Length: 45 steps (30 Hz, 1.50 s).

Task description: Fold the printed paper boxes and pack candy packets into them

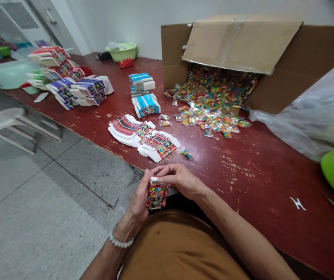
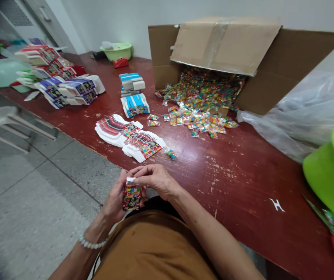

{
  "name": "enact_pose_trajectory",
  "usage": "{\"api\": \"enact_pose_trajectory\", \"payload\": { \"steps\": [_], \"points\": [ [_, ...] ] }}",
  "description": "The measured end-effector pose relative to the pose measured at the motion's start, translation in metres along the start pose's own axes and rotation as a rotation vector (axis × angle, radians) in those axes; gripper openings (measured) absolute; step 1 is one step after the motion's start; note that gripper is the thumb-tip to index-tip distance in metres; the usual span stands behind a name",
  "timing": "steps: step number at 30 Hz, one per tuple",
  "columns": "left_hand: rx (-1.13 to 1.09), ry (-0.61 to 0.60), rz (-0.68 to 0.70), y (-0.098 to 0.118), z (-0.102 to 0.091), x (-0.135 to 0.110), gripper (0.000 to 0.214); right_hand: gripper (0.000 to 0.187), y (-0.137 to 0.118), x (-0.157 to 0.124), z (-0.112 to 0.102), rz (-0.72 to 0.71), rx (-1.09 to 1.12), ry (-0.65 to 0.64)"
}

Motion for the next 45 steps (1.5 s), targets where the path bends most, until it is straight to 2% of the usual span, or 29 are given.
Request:
{"api": "enact_pose_trajectory", "payload": {
  "steps": [4,9,11,16,19,21,22,24,26,28,32,35,36,38,40,42,44,45],
  "points": [
    [0.016,0.005,-0.050,-0.003,-0.003,0.001,0.055,0.033,-0.002,-0.002,-0.002,-0.067,-0.055,0.083],
    [-0.044,-0.018,-0.071,0.004,-0.006,0.004,0.047,0.030,-0.004,-0.012,0.001,-0.128,-0.074,-0.096],
    [-0.078,-0.022,-0.069,0.008,-0.005,0.006,0.044,0.026,0.001,-0.017,0.002,-0.202,-0.097,-0.099],
    [-0.092,0.005,-0.056,0.007,-0.007,0.010,0.044,0.014,0.011,-0.017,-0.003,-0.453,-0.385,0.093],
    [0.024,0.104,0.027,-0.002,-0.021,0.010,0.050,0.014,-0.010,-0.003,-0.018,-0.600,-0.686,0.223],
    [0.169,0.235,0.156,-0.008,-0.036,0.013,0.052,0.023,-0.033,0.012,-0.033,-0.678,-0.968,0.449],
    [0.245,0.304,0.245,-0.010,-0.043,0.015,0.053,0.030,-0.044,0.020,-0.040,-0.656,-1.110,0.566],
    [0.359,0.425,0.414,-0.010,-0.056,0.018,0.052,0.044,-0.059,0.038,-0.048,-0.538,-1.340,0.695],
    [0.410,0.477,0.497,-0.007,-0.064,0.022,0.052,0.053,-0.064,0.053,-0.051,-0.414,-1.482,0.714],
    [0.411,0.479,0.526,-0.001,-0.065,0.023,0.050,0.055,-0.061,0.063,-0.049,-0.350,-1.531,0.702],
    [0.363,0.464,0.626,0.013,-0.055,0.018,0.036,0.046,-0.053,0.073,-0.053,-0.372,-1.408,0.787],
    [0.365,0.508,0.773,0.029,-0.045,0.012,0.036,0.030,-0.055,0.070,-0.061,-0.391,-1.103,0.855],
    [0.374,0.520,0.828,0.035,-0.041,0.011,0.039,0.026,-0.057,0.067,-0.063,-0.396,-0.947,0.819],
    [0.381,0.496,0.887,0.047,-0.034,0.009,0.046,0.026,-0.063,0.056,-0.061,-0.417,-0.622,0.622],
    [0.339,0.345,0.789,0.055,-0.025,0.008,0.052,0.031,-0.069,0.041,-0.053,-0.429,-0.389,0.353],
    [0.288,0.073,0.489,0.053,-0.015,0.007,0.055,0.035,-0.072,0.024,-0.042,-0.404,-0.288,0.143],
    [0.256,-0.208,0.137,0.042,-0.004,0.002,0.054,0.036,-0.071,0.010,-0.031,-0.355,-0.268,0.017],
    [0.242,-0.308,-0.002,0.035,0.000,-0.001,0.052,0.036,-0.070,0.005,-0.026,-0.335,-0.267,-0.021]
  ]
}}
Point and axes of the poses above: each hand's wrist, its own x-axis towards the middle knuckle, its own z-axis out of the palm, y = z × x, the point moved 2 cm from there along x, towards the middle knuckle, and after that the axes turned 15 degrees about y, right-handed, at the moved point
